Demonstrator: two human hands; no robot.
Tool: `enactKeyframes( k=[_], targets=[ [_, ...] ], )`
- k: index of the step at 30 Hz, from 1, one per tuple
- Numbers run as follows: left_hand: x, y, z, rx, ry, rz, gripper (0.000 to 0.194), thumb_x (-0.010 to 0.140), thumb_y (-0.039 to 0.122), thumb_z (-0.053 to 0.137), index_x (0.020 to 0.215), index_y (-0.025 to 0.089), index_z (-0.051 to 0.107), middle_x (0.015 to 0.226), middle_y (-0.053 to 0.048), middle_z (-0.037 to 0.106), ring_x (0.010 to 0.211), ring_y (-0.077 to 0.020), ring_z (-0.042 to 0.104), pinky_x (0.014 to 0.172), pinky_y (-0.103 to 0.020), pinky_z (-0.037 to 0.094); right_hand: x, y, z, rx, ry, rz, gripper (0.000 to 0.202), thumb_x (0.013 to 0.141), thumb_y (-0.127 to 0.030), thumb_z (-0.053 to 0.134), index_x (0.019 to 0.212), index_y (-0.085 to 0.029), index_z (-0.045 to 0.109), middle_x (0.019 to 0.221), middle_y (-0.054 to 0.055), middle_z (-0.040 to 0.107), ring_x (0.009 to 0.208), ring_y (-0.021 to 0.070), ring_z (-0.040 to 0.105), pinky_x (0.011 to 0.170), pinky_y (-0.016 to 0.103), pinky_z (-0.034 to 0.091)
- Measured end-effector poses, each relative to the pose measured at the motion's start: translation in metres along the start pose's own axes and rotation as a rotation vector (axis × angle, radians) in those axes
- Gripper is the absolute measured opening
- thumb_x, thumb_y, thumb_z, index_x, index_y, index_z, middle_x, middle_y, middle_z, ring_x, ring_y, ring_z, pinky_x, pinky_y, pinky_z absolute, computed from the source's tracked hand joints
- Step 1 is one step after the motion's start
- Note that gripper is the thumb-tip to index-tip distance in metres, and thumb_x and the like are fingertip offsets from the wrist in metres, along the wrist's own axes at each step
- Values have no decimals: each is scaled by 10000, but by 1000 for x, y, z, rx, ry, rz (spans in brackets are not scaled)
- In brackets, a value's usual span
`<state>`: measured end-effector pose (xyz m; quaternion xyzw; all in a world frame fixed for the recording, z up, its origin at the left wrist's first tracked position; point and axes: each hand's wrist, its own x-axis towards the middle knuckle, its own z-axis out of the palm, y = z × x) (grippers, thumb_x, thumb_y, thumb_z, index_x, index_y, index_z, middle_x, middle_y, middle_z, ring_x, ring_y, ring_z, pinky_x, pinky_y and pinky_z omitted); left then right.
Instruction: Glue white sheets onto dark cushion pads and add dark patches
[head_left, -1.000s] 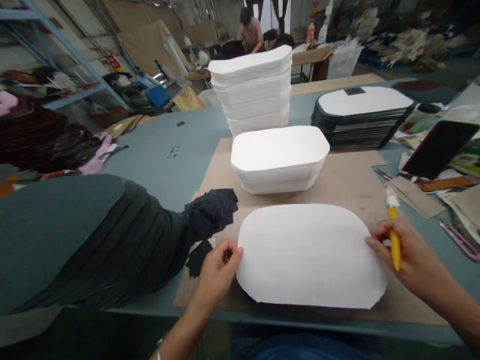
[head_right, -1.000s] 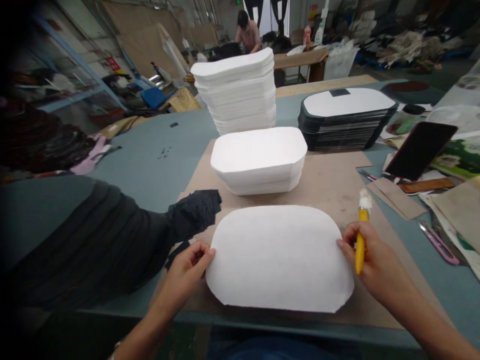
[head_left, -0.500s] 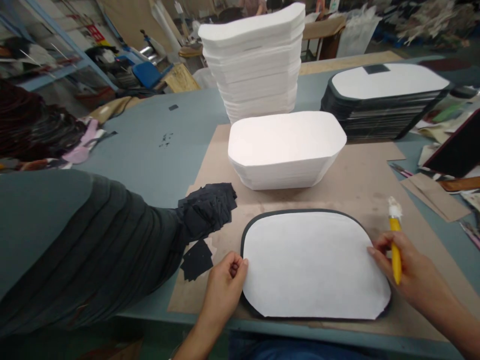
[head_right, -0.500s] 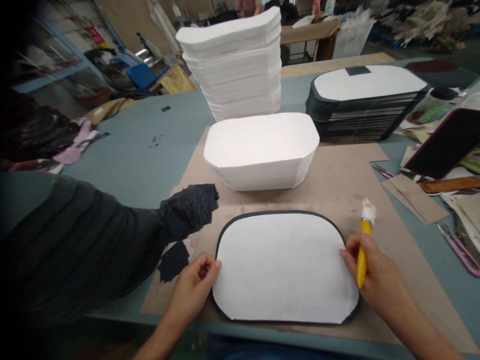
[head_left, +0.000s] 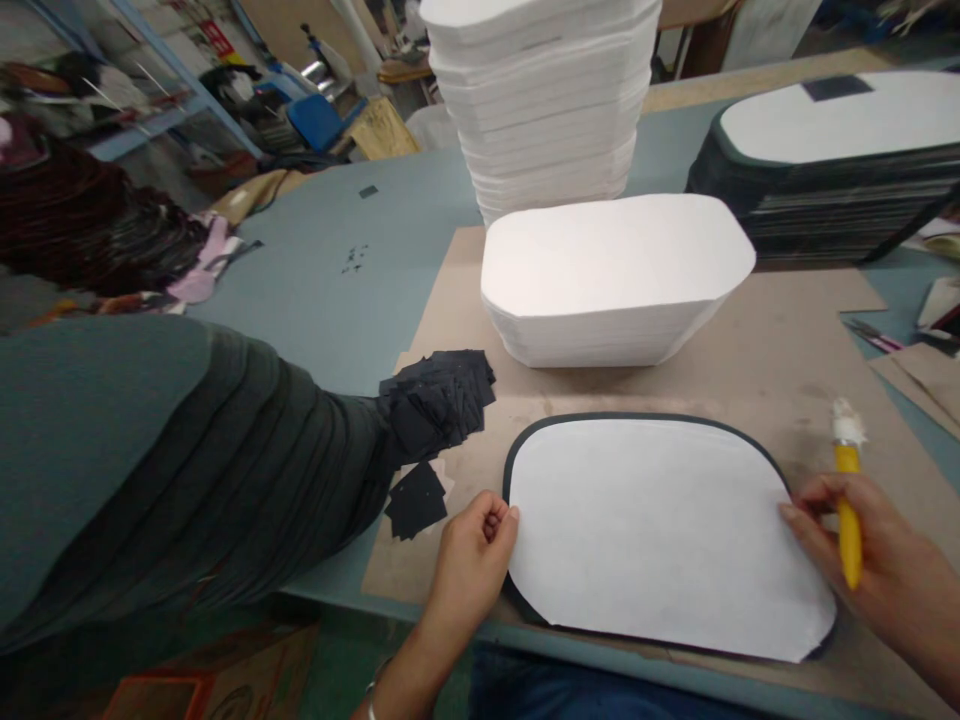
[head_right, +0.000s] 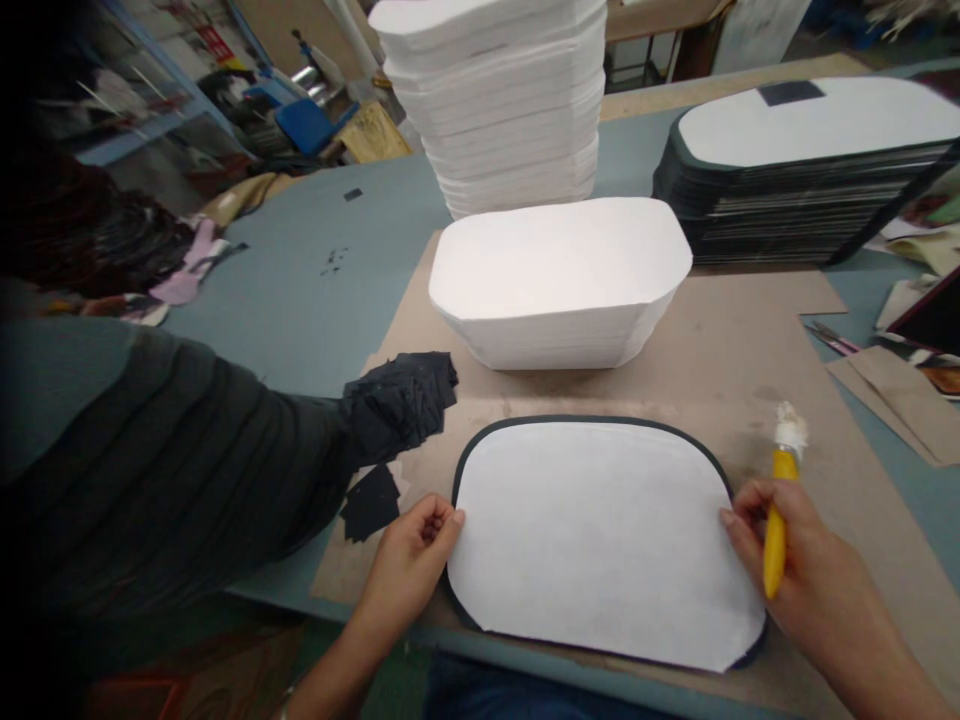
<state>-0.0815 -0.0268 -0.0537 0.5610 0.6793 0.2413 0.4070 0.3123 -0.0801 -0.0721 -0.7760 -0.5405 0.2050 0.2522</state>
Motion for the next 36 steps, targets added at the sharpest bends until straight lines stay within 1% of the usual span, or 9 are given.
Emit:
enactKeyframes(
  k=[4, 8, 11, 15, 20, 25, 27, 31, 36],
  targets=[
    [2, -2, -3, 0, -18, 8, 293, 880, 430, 572, 676, 226, 520, 611, 33, 505, 601, -162, 513, 579, -264, 366, 3, -4, -2, 2, -5, 17, 282, 802, -573, 650, 950, -379, 509, 853, 71, 691, 698, 334, 705, 607, 478, 529],
    [6, -1, -9, 25, -88, 40, 259, 866, 405, 622, 698, 213, 580, 629, 27, 558, 615, -162, 529, 591, -267, 374, 7, -15, -16, -121, -25, 7, 310, 743, -591, 640, 906, -356, 519, 819, 74, 672, 585, 301, 630, 552, 456, 444],
    [9, 1, -12, 36, -120, 56, 233, 853, 362, 645, 688, 205, 595, 632, 26, 579, 621, -156, 533, 599, -267, 371, 10, -20, -25, -229, -46, 35, 333, 700, -571, 641, 889, -325, 521, 819, 80, 667, 618, 276, 611, 585, 435, 427],
    [11, 1, -10, 45, -114, 89, 243, 864, 330, 662, 675, 199, 585, 624, 30, 576, 617, -144, 523, 601, -263, 360, 14, -16, -28, -352, -48, 12, 310, 747, -547, 635, 910, -309, 520, 865, 74, 658, 681, 234, 582, 637, 409, 413],
    [9, -2, -6, 39, -85, 125, 235, 875, 314, 674, 690, 191, 598, 636, 23, 593, 616, -140, 530, 595, -262, 364, 16, -13, -28, -430, -39, 21, 271, 791, -488, 674, 909, -292, 528, 858, 62, 649, 650, 210, 533, 620, 384, 370],
    [10, -2, -5, 40, -65, 140, 287, 880, 370, 660, 668, 190, 588, 670, 3, 627, 624, -140, 540, 596, -262, 376, 16, -18, -26, -409, -23, -31, 269, 826, -430, 688, 972, -271, 527, 885, 58, 650, 699, 196, 554, 668, 365, 391],
    [11, -1, -6, 46, -64, 145, 303, 866, 393, 660, 653, 192, 580, 669, 3, 627, 616, -139, 530, 594, -261, 374, 14, -22, -25, -411, -14, -26, 260, 835, -425, 683, 961, -266, 522, 888, 63, 648, 700, 195, 547, 674, 366, 383],
    [11, 1, -8, 57, -70, 169, 293, 825, 411, 646, 640, 194, 577, 599, 15, 580, 585, -146, 506, 583, -268, 348, 9, -35, -23, -293, 4, -38, 256, 782, -370, 692, 906, -250, 503, 842, 68, 645, 684, 202, 554, 676, 359, 390],
    [18, -2, -10, 134, -56, 168, 314, 783, 484, 619, 645, 206, 574, 547, 33, 528, 549, -145, 459, 568, -276, 317, 10, -40, -21, -230, 5, -86, 269, 827, -428, 654, 974, -227, 554, 887, 65, 672, 688, 191, 585, 673, 320, 433]
  ],
)
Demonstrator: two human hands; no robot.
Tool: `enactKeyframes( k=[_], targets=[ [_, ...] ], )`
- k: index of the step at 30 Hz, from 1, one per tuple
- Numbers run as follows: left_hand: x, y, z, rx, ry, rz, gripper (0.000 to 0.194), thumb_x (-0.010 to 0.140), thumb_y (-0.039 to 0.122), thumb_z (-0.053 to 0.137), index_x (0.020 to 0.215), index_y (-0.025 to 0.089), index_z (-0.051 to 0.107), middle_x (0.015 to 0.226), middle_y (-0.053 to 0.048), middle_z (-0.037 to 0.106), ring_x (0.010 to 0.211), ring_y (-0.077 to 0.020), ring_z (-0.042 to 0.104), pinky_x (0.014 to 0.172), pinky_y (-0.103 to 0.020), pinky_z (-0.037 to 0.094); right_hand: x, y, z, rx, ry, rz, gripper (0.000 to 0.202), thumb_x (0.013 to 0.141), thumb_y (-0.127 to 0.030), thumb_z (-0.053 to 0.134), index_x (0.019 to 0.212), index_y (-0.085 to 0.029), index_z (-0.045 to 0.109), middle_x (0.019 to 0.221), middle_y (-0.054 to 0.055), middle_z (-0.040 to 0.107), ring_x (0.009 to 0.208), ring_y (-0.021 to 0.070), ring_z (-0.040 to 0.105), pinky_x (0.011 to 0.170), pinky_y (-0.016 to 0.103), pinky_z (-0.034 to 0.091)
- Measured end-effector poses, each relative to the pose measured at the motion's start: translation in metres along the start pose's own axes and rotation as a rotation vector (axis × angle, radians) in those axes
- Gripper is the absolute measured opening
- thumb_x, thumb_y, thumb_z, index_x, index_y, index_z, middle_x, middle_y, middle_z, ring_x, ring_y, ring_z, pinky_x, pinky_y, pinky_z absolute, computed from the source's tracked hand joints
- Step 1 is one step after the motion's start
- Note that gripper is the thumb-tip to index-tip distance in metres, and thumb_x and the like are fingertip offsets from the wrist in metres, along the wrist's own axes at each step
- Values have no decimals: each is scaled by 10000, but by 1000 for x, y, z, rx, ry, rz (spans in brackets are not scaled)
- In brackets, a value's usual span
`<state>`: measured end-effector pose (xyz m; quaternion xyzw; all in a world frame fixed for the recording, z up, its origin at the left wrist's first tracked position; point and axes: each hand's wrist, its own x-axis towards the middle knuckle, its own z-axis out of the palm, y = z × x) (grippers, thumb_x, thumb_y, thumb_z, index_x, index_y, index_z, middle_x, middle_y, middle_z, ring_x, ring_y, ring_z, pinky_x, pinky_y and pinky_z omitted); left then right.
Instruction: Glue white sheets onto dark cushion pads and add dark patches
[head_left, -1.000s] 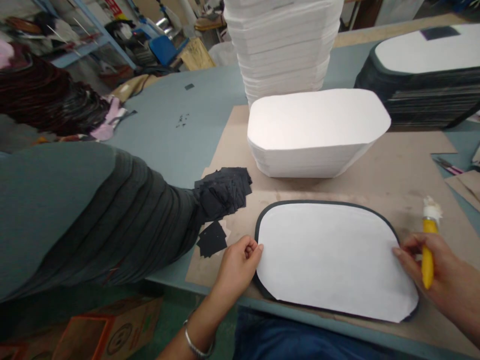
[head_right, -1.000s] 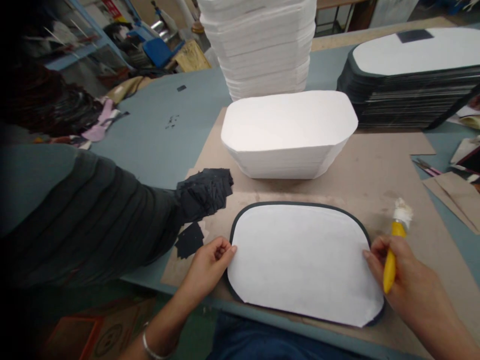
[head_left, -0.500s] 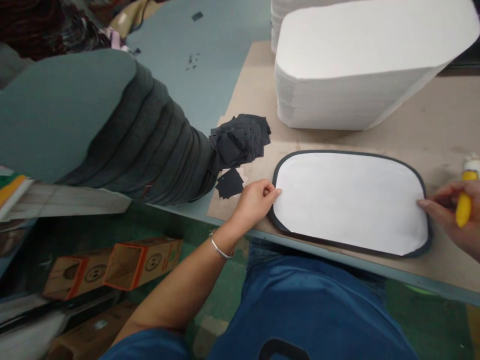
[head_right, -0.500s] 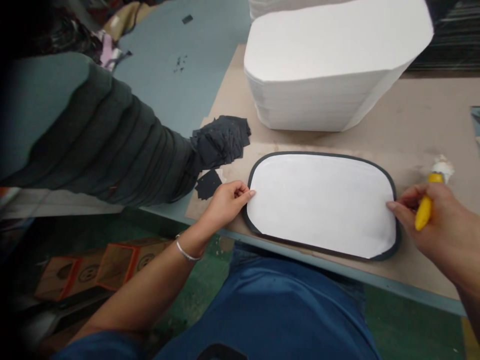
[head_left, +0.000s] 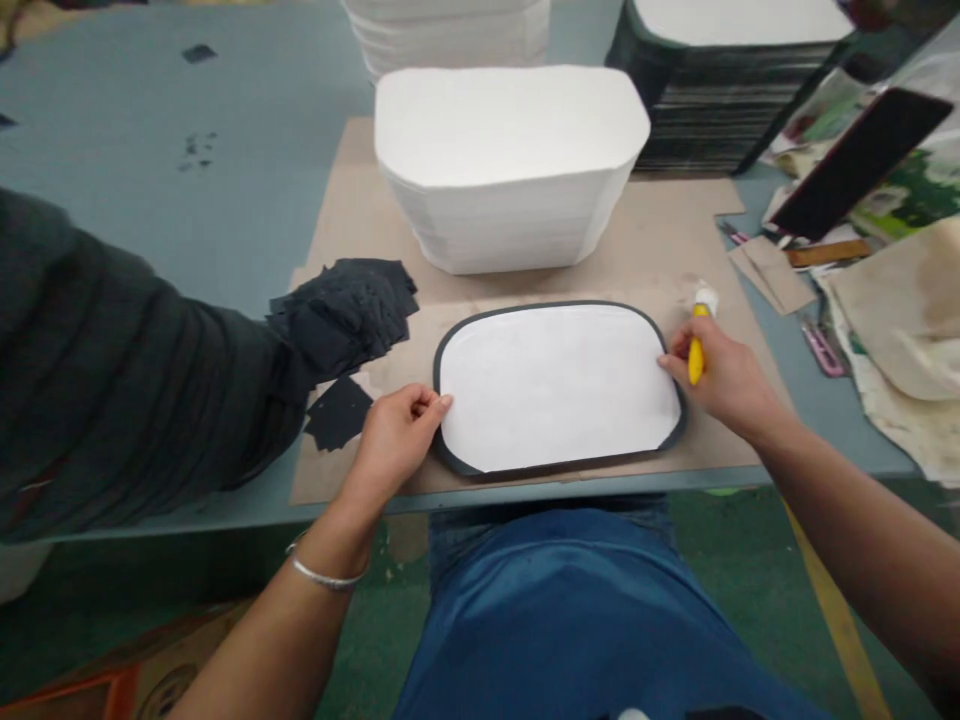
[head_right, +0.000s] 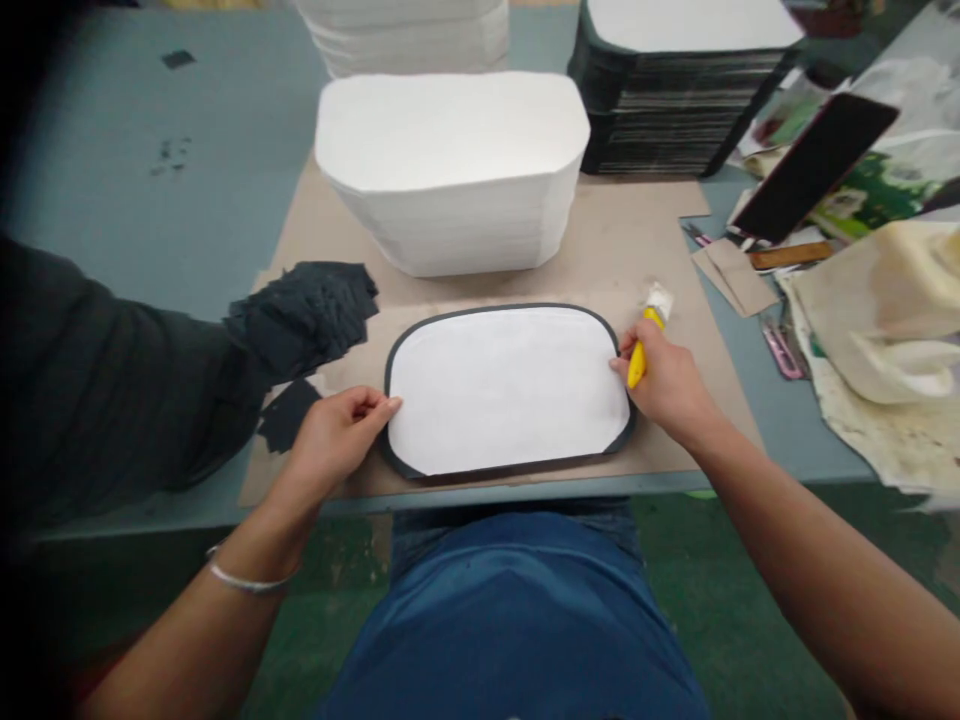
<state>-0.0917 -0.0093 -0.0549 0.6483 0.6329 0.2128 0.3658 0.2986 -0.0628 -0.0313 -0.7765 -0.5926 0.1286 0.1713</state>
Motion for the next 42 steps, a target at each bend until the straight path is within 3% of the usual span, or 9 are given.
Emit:
enactKeyframes(
  k=[9, 14, 16, 18, 20, 23, 29, 34, 42],
  targets=[
    [-1, -1, -1, 117, -24, -55, 374, 796, 579, 558, 705, 218, 586, 596, 14, 566, 581, -170, 511, 580, -284, 354, -1, 1, 6, 108, 41, -61, 294, 861, -439, 622, 1034, -210, 559, 836, 64, 661, 671, 200, 577, 638, 313, 419],
    [-1, 6, -13, 452, -8, -57, 339, 893, 556, 550, 841, 223, 590, 711, -21, 650, 653, -232, 619, 618, -322, 426, -3, 5, 13, 101, 42, -102, 139, 866, -339, 570, 934, -232, 511, 804, 46, 655, 651, 190, 599, 612, 289, 404],
    [0, 19, -10, 572, 121, 48, 369, 936, 541, 544, 1033, 193, 621, 918, -91, 714, 830, -299, 684, 715, -384, 513, -3, 6, 17, 88, 48, -122, 103, 869, -310, 551, 920, -236, 500, 768, 32, 640, 624, 186, 598, 593, 281, 394],
    [2, 35, 2, 604, 227, 298, 442, 993, 491, 497, 1220, 128, 607, 1190, -187, 691, 1119, -353, 662, 926, -460, 544, -3, 7, 21, 72, 56, -142, 82, 883, -299, 533, 919, -238, 491, 757, 25, 634, 622, 186, 603, 593, 279, 401],
    [5, 51, 23, 619, 213, 549, 498, 1031, 434, 466, 1373, 85, 560, 1447, -234, 578, 1384, -364, 522, 1121, -502, 466, -3, 9, 25, 53, 62, -157, 71, 904, -293, 519, 937, -239, 486, 763, 22, 639, 628, 186, 610, 599, 280, 415],
    [9, 63, 56, 699, 94, 681, 590, 1040, 438, 496, 1563, 171, 438, 1675, -153, 371, 1567, -368, 290, 1224, -616, 338, -5, 12, 27, 14, 63, -169, 59, 927, -266, 518, 963, -238, 481, 783, 22, 652, 658, 191, 636, 616, 284, 448],
    [11, 53, 74, 779, 1, 632, 647, 1035, 537, 481, 1625, 300, 363, 1731, -43, 246, 1601, -389, 182, 1221, -732, 245, -13, 1, 27, -146, 109, -174, 93, 979, -254, 534, 1054, -211, 566, 907, 122, 688, 839, 310, 674, 737, 435, 539],
    [9, 53, 70, 793, 5, 627, 668, 1022, 549, 502, 1630, 319, 350, 1734, -31, 232, 1601, -408, 160, 1228, -736, 210, -7, -41, 48, -143, 93, -455, 97, 983, -224, 590, 1077, -204, 587, 1484, 180, 577, 1321, 354, 576, 1060, 546, 518],
    [6, 56, 71, 752, -19, 607, 734, 995, 648, 494, 1628, 302, 357, 1734, -64, 235, 1599, -404, 181, 1225, -746, 220, 0, -49, 80, 21, 79, -570, 173, 975, -323, 648, 1053, -194, 563, 1569, 218, 492, 1408, 374, 532, 1138, 642, 461]
  ],
)
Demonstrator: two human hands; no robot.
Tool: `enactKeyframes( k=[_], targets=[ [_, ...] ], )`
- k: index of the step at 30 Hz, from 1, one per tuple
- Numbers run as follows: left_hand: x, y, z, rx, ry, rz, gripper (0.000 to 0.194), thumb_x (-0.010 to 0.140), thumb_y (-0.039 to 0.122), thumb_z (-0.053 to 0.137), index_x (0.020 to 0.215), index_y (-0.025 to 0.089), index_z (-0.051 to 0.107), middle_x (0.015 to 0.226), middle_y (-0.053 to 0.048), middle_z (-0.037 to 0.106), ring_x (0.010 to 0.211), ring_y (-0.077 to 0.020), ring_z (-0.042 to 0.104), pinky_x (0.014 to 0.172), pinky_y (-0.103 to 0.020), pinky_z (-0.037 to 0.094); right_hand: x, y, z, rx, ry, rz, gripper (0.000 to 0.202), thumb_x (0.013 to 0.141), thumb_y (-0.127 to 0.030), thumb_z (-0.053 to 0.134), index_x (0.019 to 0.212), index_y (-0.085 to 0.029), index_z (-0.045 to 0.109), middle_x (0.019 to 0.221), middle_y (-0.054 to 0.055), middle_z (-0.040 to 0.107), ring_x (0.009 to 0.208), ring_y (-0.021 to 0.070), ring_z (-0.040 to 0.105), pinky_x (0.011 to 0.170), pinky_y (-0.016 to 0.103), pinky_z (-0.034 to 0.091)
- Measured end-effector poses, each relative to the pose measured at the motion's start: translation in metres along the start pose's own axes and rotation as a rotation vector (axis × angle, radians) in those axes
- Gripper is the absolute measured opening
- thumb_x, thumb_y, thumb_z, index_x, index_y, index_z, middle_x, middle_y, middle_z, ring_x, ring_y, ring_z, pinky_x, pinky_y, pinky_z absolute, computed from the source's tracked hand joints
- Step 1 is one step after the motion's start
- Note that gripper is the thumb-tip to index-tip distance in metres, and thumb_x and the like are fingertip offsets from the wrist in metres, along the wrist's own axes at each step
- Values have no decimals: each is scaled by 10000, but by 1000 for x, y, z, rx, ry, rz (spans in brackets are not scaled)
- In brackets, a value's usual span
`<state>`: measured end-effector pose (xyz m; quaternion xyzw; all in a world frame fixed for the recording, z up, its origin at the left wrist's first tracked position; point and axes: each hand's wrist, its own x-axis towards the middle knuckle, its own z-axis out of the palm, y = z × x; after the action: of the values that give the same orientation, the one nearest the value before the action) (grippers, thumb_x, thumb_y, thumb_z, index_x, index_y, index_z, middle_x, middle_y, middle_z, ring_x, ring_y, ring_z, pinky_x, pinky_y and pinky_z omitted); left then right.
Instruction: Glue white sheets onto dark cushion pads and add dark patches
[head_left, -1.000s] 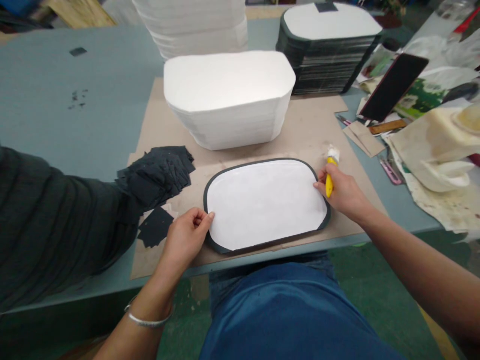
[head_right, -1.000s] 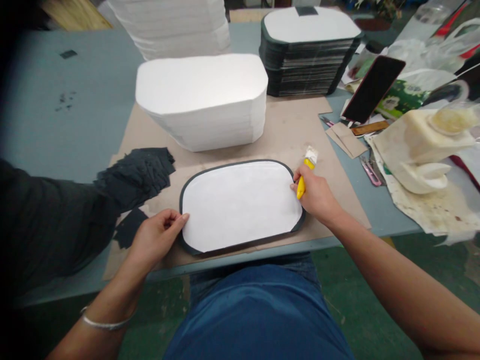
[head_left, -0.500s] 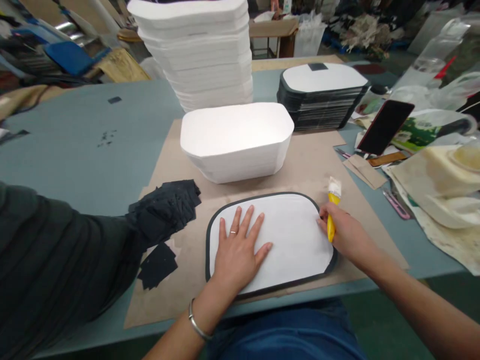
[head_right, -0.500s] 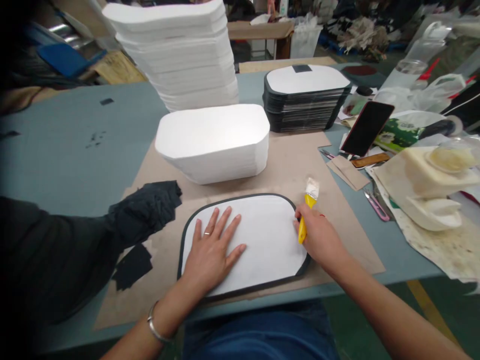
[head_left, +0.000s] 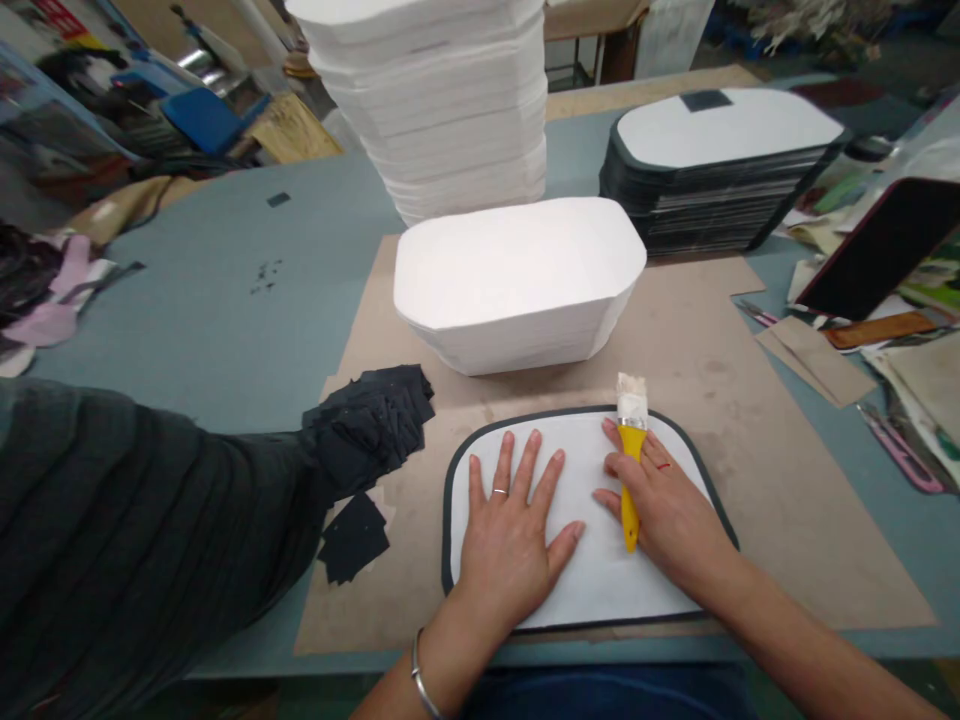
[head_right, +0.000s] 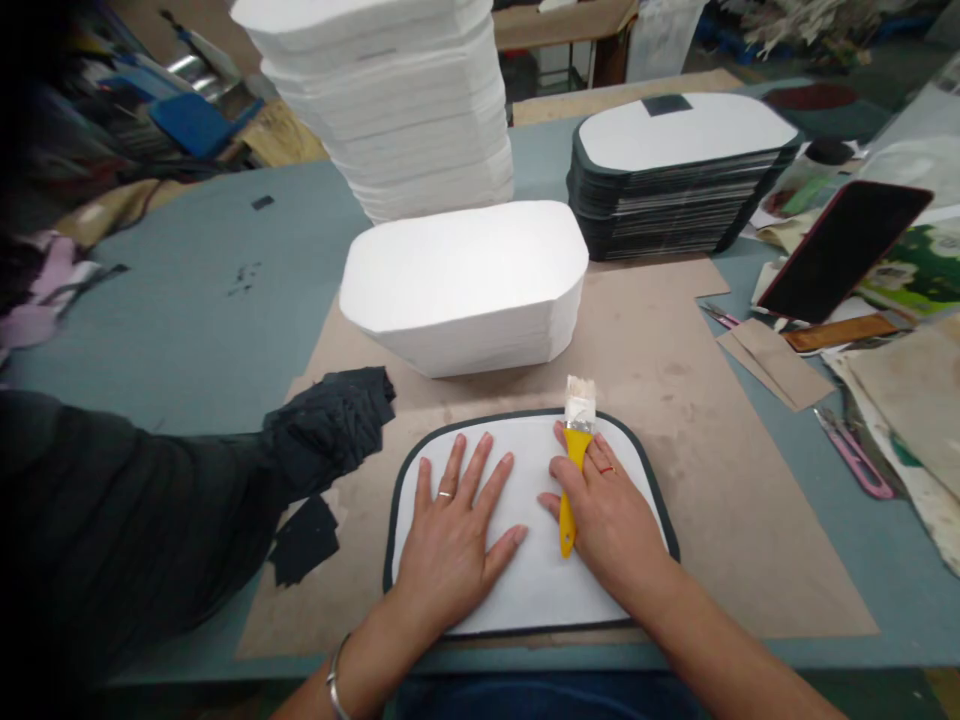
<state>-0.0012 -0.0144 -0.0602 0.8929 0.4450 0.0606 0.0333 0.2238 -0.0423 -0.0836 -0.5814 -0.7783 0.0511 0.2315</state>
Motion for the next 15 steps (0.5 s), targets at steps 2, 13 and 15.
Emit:
enactKeyframes(
  k=[2, 13, 15],
  targets=[
    [0, 0, 0, -2, 6, -3, 711, 1007, 611, 500, 1626, 290, 360, 1733, -70, 243, 1599, -403, 183, 1216, -754, 240, -1, -2, -5, 43, 16, 24, 182, 993, -331, 616, 1113, -199, 576, 1508, 209, 558, 1366, 371, 572, 1099, 634, 500],
    [-10, 0, -19, -145, 118, -107, 350, 1009, 271, 582, 1348, 190, 620, 1456, -134, 619, 1379, -316, 552, 1201, -577, 428, 62, -9, -93, 371, 134, 170, 289, 1037, -461, 528, 996, -251, 721, 902, 50, 725, 817, 199, 705, 740, 323, 543],
    [-12, 0, -17, -160, 114, -120, 347, 1000, 274, 604, 1339, 200, 618, 1432, -119, 633, 1349, -317, 569, 1187, -581, 442, 81, -16, -83, 505, 47, 254, 361, 1025, -508, 539, 850, -237, 699, 796, 30, 714, 743, 181, 696, 682, 291, 527]
  ],
)
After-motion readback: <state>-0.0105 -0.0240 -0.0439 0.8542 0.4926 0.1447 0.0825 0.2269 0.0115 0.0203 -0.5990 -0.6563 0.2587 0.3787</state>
